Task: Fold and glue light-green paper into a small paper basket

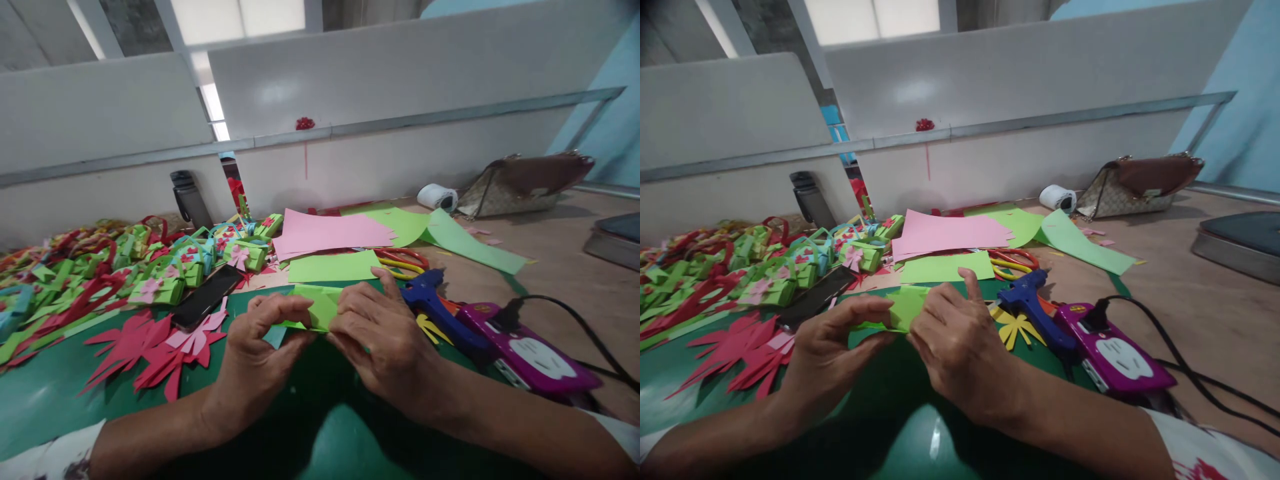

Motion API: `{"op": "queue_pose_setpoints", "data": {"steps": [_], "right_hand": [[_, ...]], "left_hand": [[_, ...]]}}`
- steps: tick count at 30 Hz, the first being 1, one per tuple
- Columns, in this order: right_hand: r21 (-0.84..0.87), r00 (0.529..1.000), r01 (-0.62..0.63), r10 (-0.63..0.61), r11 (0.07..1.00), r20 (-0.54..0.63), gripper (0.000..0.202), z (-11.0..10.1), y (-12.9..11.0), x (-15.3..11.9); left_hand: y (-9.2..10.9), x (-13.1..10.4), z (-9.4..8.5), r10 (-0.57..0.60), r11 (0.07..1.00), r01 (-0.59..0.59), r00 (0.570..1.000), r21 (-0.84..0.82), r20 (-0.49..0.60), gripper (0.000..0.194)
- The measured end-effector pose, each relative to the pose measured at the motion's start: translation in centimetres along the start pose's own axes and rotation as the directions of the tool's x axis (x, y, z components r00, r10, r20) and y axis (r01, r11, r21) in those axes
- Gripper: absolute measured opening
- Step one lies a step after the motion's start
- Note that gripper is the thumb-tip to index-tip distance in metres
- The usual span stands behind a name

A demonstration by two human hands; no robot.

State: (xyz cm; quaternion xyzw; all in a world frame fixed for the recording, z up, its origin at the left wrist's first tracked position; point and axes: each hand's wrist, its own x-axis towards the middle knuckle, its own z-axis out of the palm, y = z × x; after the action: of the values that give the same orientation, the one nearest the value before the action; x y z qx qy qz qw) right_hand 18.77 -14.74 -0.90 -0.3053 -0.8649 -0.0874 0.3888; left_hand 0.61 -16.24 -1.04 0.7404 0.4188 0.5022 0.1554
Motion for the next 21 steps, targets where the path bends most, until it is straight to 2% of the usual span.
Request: {"op": "queue_pose_setpoints", "data": {"steps": [8,15,18,21], "right_hand": [[0.054,0.999,0.005,-0.002,0.999,-0.044,0.019,-0.1,0.0,0.0],[0.057,0.999,-0.009,0.012,0.998,-0.050,0.018,0.0,-0.3,0.0],[0.052,0.998,-0.003,0.006,0.999,-0.063,0.017,-0.1,-0.1,0.1],[0.050,0.995,0.030,-0.025,0.998,-0.101,0.016,-0.4,0.5,0.1]], "left_hand": [[0.5,0.2,0.0,0.011,1.000,-0.011,1.000,-0.006,0.015,0.024],[0.0,0.0,0.1,-0.030,0.998,0.031,1.000,-0.063,0.008,0.021],[0.2,0.0,-0.2,0.007,1.000,-0.007,1.000,-0.027,0.013,0.020],[0.7,0.6,-1.0,0.092,0.994,-0.093,0.995,0.056,0.025,0.003]]}}
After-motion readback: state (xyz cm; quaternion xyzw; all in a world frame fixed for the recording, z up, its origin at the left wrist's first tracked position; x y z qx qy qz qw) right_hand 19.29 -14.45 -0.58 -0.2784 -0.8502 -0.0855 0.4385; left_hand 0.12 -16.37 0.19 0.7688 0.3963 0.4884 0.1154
